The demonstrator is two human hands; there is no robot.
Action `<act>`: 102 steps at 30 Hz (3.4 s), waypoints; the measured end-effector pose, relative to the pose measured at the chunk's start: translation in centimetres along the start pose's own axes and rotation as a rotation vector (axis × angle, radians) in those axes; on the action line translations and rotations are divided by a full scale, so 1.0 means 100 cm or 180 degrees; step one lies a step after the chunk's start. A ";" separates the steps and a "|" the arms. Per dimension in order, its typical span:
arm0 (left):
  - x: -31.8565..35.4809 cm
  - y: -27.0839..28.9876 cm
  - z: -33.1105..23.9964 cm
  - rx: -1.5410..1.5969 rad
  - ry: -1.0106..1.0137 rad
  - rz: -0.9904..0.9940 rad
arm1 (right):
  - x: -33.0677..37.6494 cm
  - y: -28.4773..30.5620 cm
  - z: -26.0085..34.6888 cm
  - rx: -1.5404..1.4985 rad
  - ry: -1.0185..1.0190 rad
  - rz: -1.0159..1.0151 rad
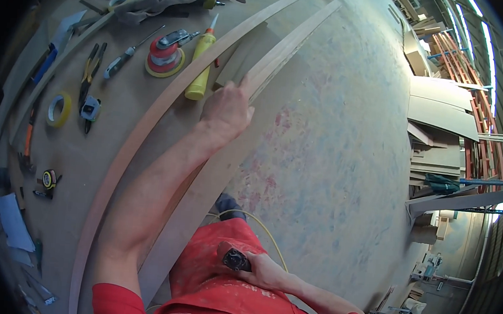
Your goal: The recorder applies glue to wooden components and then uses a pneumatic nail gun to join pieces together in a workshop.
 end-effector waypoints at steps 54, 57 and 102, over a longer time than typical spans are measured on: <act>-0.129 -0.027 -0.100 -0.0601 0.1297 -0.1564 | -0.167 0.421 0.018 0.4057 0.3049 0.1562; -0.132 -0.037 -0.110 -0.0685 0.1600 -0.1760 | -0.168 0.424 0.017 0.3873 0.3065 0.1604; -0.110 -0.017 -0.064 -0.0225 0.1520 -0.1418 | -0.044 0.651 0.239 0.3615 0.1519 0.0229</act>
Point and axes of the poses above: each hand's wrist, its own x-axis away from the middle knuckle, its own y-axis out of the back of the hand, z = x × y, the point moved 7 cm from there along -x, towards the middle knuckle, and after that the axes turned 10 degrees about z, right-handed, at the moved point
